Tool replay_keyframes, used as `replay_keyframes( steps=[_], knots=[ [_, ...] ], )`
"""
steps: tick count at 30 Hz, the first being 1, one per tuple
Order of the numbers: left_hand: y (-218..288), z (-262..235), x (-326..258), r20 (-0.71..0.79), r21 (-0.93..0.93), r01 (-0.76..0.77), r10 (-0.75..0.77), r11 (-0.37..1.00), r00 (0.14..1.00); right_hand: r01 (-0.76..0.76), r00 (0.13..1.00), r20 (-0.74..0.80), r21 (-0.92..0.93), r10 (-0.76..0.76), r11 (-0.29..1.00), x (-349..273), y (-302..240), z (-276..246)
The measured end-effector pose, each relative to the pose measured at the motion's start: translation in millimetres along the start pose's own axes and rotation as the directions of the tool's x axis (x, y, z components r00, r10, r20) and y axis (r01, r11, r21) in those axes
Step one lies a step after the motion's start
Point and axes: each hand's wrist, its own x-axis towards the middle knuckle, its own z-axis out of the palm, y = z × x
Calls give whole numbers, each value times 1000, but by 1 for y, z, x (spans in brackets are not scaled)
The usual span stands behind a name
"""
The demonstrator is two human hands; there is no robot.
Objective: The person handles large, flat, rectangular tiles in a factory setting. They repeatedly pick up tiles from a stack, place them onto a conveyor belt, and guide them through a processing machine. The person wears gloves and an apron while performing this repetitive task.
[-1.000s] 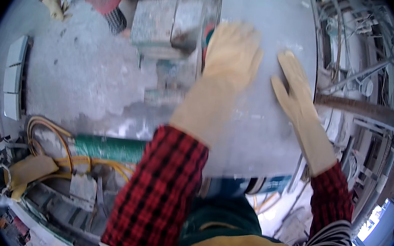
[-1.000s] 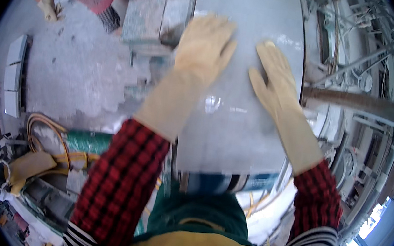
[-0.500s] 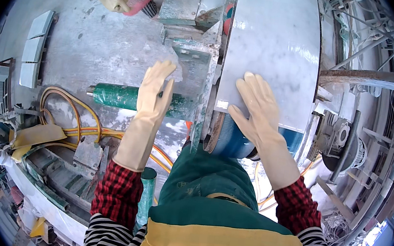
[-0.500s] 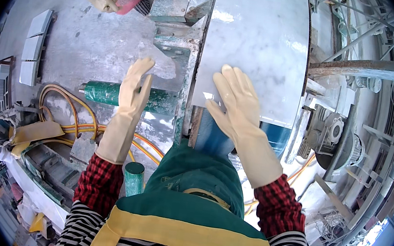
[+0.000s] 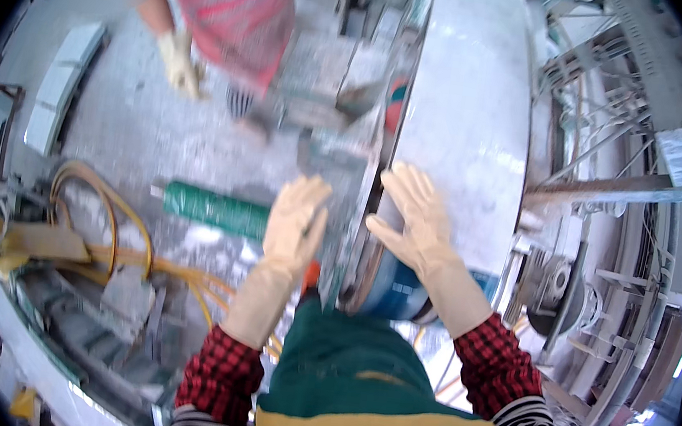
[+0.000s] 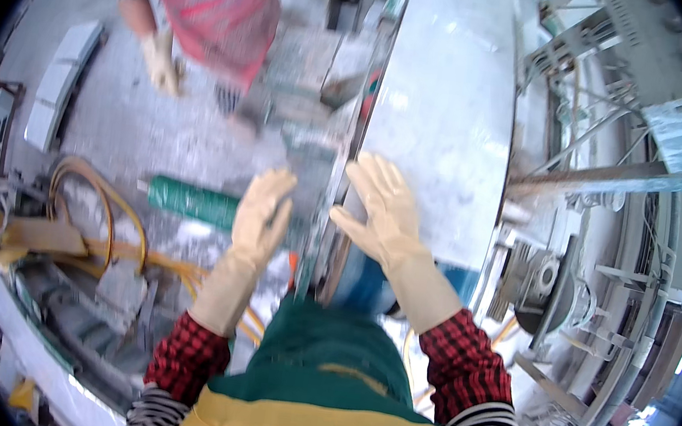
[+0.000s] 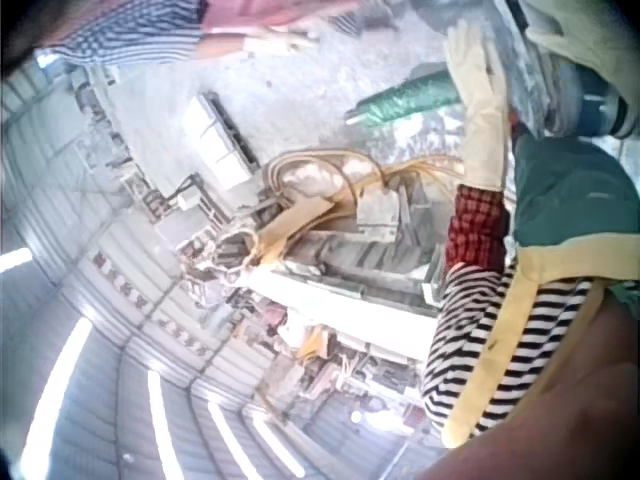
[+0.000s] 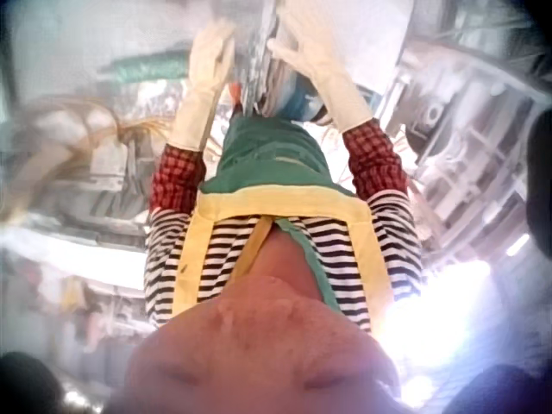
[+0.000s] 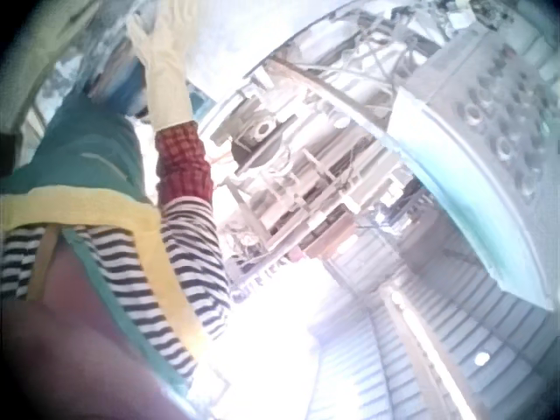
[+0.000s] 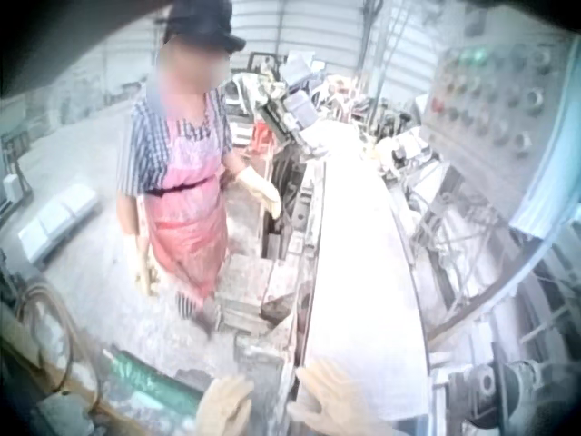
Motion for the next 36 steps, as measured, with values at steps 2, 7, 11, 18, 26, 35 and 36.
replay_keyframes(
  steps=[2,7,11,18,26,35,36],
  knots=[
    [16,15,29,36,-25,-129,130,991,991,-81,991,-112,-7,79,997,7,34,-1],
    [74,67,116,211,-32,-393,390,919,896,-477,879,-62,-136,473,868,76,129,-31],
    [91,104,144,263,-50,-427,424,903,866,-508,848,-18,-313,530,803,154,186,-37],
    [87,106,169,368,-94,-392,398,915,840,-674,685,109,-283,721,683,292,238,-11],
    [90,107,184,406,-116,-351,367,929,837,-492,711,220,-523,668,696,364,293,14],
    [87,107,180,397,-128,-330,353,935,847,-478,676,258,-558,690,678,379,288,23],
    [87,108,181,397,-136,-336,362,932,843,-470,678,263,-563,686,680,377,290,22]
  ],
)
